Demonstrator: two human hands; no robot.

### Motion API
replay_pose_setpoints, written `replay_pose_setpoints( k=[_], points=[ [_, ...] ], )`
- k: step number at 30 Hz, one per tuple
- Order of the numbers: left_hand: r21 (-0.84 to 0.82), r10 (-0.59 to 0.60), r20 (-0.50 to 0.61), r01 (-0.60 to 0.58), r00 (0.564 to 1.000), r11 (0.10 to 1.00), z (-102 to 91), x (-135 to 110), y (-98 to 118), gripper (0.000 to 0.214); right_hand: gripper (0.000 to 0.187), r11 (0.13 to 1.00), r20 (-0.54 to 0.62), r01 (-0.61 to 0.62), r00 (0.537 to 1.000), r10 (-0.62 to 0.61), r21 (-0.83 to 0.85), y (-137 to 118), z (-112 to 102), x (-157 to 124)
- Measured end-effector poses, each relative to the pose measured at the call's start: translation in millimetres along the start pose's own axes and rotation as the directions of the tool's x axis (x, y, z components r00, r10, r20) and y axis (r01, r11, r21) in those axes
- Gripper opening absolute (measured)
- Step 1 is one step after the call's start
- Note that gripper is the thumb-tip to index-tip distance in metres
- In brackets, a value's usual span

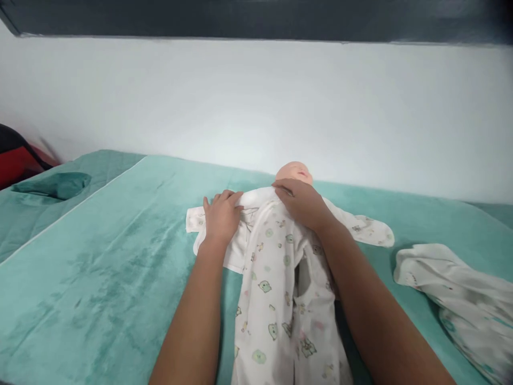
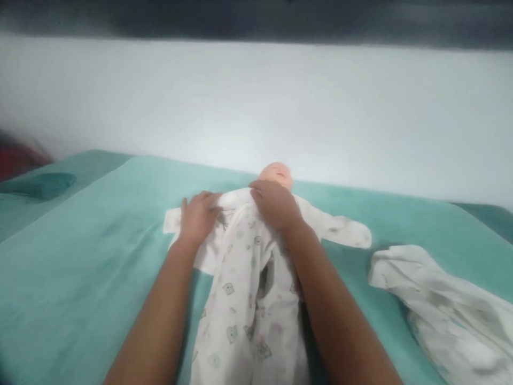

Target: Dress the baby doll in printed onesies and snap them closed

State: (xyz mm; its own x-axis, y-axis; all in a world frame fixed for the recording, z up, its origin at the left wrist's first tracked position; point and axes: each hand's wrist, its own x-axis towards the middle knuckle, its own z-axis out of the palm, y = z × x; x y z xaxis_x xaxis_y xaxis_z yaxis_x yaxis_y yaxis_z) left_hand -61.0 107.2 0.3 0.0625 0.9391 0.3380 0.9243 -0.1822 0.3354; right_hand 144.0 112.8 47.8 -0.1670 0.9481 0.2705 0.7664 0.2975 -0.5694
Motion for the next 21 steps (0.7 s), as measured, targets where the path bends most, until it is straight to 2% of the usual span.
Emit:
replay_pose_setpoints(
  k=[2, 4, 8, 10, 13, 15, 17, 19, 21],
  points=[
    [0.012, -0.030, -0.018, 0.030, 0.999, 0.999, 1.7, 1, 0, 0.037, 0.034, 0.992, -0.111, -0.083, 0.989, 0.093, 0.092, 25, -6, -17],
    [0.010, -0.046, -0.020, 0.046, 0.999, 0.999, 2.7, 0, 2, 0.038, 0.037, 0.987, -0.197, -0.126, 0.970, 0.143, 0.100, 55, -11, -36],
    [-0.001, -0.060, -0.008, 0.060, 0.998, 0.998, 4.8, -1, 4, 0.041, 0.050, 0.979, -0.241, -0.159, 0.963, 0.124, -0.131, 111, -16, -66],
    [-0.017, -0.057, -0.019, 0.056, 0.998, 0.998, 5.4, -1, 5, 0.043, 0.052, 0.972, -0.295, -0.191, 0.945, 0.145, -0.136, 125, -15, -69],
    [-0.150, -0.034, -0.095, 0.020, 0.995, 0.989, 2.0, -2, 15, 0.043, 0.050, 0.966, -0.386, -0.256, 0.894, 0.226, -0.028, 129, -11, -64],
    [-0.285, 0.009, -0.143, -0.050, 0.990, 0.957, -3.7, -3, 33, 0.039, 0.048, 0.952, -0.396, -0.306, 0.871, 0.292, 0.027, 126, -10, -59],
    [-0.375, 0.103, -0.121, -0.141, 0.987, 0.916, -9.5, -4, 60, 0.035, 0.043, 0.938, -0.395, -0.344, 0.857, 0.332, 0.042, 124, -10, -55],
    [-0.359, 0.259, -0.030, -0.252, 0.965, 0.899, -12.1, -2, 94, 0.031, 0.038, 0.933, -0.400, -0.358, 0.851, 0.339, 0.029, 123, -12, -53],
    [-0.211, 0.423, 0.073, -0.401, 0.903, 0.891, -9.5, 4, 128, 0.027, 0.035, 0.932, -0.407, -0.361, 0.850, 0.334, 0.010, 125, -13, -53]
  ],
)
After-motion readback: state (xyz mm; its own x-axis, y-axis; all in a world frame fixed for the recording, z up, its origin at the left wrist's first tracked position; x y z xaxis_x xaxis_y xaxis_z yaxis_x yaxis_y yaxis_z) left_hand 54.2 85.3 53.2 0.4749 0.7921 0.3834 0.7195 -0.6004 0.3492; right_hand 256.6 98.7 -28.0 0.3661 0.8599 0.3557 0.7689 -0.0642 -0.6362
